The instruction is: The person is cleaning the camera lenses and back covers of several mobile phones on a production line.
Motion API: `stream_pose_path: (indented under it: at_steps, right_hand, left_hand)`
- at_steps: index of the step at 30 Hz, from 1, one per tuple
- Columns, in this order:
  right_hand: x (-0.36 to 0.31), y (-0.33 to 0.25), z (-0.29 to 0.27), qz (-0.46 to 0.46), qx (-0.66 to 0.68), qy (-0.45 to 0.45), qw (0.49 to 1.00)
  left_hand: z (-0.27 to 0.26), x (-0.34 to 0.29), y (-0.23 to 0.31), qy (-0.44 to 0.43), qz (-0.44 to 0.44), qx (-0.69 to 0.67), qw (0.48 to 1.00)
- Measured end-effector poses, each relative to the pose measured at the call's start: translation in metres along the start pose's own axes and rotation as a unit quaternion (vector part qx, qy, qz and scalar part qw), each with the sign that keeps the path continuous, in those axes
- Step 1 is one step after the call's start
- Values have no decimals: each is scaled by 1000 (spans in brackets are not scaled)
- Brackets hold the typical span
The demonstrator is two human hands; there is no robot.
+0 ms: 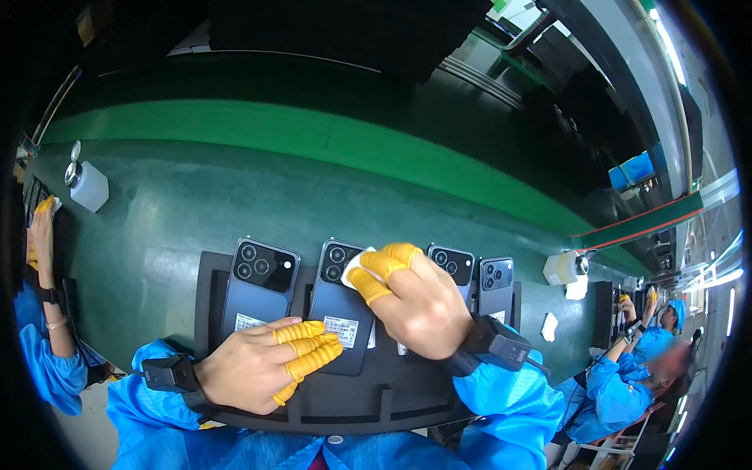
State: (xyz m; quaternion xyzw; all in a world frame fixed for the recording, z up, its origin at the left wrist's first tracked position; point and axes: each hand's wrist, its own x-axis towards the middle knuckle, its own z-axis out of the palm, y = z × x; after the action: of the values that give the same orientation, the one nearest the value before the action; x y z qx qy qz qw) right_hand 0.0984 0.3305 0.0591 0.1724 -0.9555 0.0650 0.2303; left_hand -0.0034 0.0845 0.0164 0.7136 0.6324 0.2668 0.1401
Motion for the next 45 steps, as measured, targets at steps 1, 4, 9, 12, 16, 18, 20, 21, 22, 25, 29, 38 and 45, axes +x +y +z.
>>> stream_pose_path:
  at_steps: [1, 4, 9, 12, 16, 18, 20, 21, 22, 25, 29, 38, 45]
  right_hand:
    - [3, 0, 3, 10, 1, -7, 1000]
    - [4, -3, 16, 47, -3, -16, 999]
    - [5, -15, 26, 81, 37, 13, 996]
    - [6, -20, 31, 102, 53, 15, 993]
    - [9, -24, 36, 84, 73, 23, 994]
    - [10, -24, 37, 73, 82, 20, 994]
    - [9, -26, 33, 58, 108, -20, 992]
    - [11, -27, 31, 47, 124, -37, 990]
    - [11, -28, 29, 34, 144, -33, 988]
    - [2, -23, 10, 46, 165, -45, 984]
    - [5, -2, -1, 38, 80, 15, 996]
    - [4, 1, 26, 55, 154, 10, 987]
    - [-4, -3, 16, 41, 134, -36, 990]
  left_hand:
    - [0, 0, 0, -2, 1, 6, 1000]
    - [2, 0, -1, 5, 3, 0, 1000]
    - [2, -1, 0, 8, -2, -27, 1000]
    - [2, -2, 0, 12, -3, -38, 999]
    - [2, -1, 0, 10, -1, -32, 999]
    - [0, 0, 0, 8, -1, -30, 1000]
    - [-1, 2, 0, 2, 4, -31, 1000]
    - [-2, 1, 1, -3, 2, -29, 1000]
    - [-3, 0, 1, -8, 1, -27, 1000]
    - [1, -1, 2, 18, -6, -32, 999]
    - [5, -2, -2, 20, -7, 13, 1000]
    - [1, -1, 1, 11, -7, -6, 1000]
    - [1, 0, 0, 12, -4, 3, 1000]
